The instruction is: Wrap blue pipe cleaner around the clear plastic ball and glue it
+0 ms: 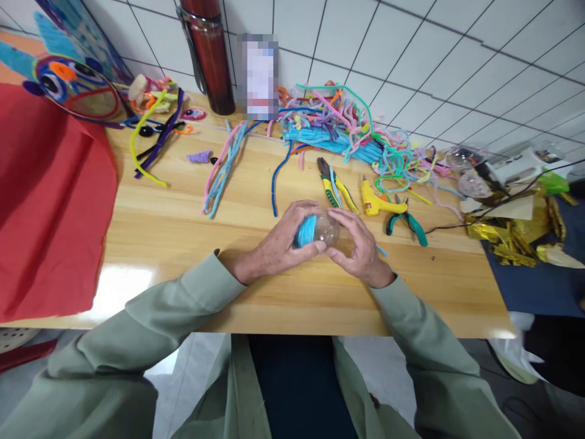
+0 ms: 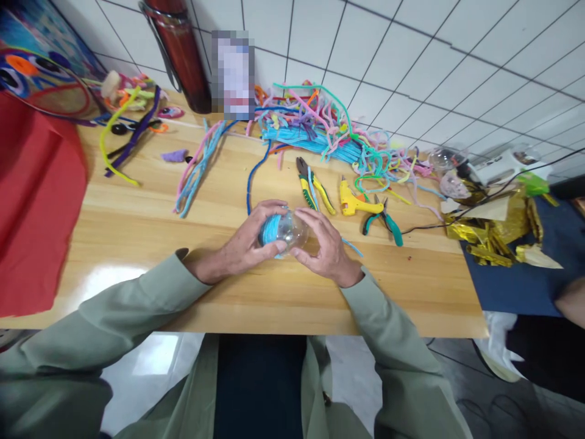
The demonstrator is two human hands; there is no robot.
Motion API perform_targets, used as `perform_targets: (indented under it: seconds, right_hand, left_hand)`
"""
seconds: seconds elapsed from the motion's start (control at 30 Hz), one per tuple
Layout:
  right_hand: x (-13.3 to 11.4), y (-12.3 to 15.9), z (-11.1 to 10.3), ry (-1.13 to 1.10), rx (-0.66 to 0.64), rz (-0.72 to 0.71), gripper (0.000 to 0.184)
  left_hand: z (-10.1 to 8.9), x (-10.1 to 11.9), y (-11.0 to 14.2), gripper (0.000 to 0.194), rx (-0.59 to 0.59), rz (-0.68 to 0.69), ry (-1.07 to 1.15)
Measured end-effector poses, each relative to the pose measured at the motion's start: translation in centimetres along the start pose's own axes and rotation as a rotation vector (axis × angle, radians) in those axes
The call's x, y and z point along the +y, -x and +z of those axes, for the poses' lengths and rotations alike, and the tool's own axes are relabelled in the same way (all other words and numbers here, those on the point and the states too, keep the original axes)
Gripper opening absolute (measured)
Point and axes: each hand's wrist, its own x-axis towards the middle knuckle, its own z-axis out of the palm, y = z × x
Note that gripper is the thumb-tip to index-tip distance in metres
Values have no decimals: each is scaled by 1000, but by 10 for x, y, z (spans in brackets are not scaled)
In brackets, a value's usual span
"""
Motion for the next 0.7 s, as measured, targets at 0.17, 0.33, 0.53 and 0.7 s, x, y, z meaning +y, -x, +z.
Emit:
perform_targets:
  seconds: [0.17, 0.33, 0.53, 0.7]
  right_hand:
    - [1, -2, -9, 17, 5, -14, 61]
    - [-4, -5, -11, 152, 79, -104, 55]
    - [-14, -7, -11, 228, 91, -138, 52]
    - [-15, -6, -15, 243, 55, -121, 49]
  left_hand:
    - [7, -3, 1, 67, -4, 46, -72]
    - [11, 3, 2, 74, -1, -11, -227]
    - [6, 9, 1, 78, 58, 64, -374]
    - [10, 4, 2, 69, 20, 52, -347]
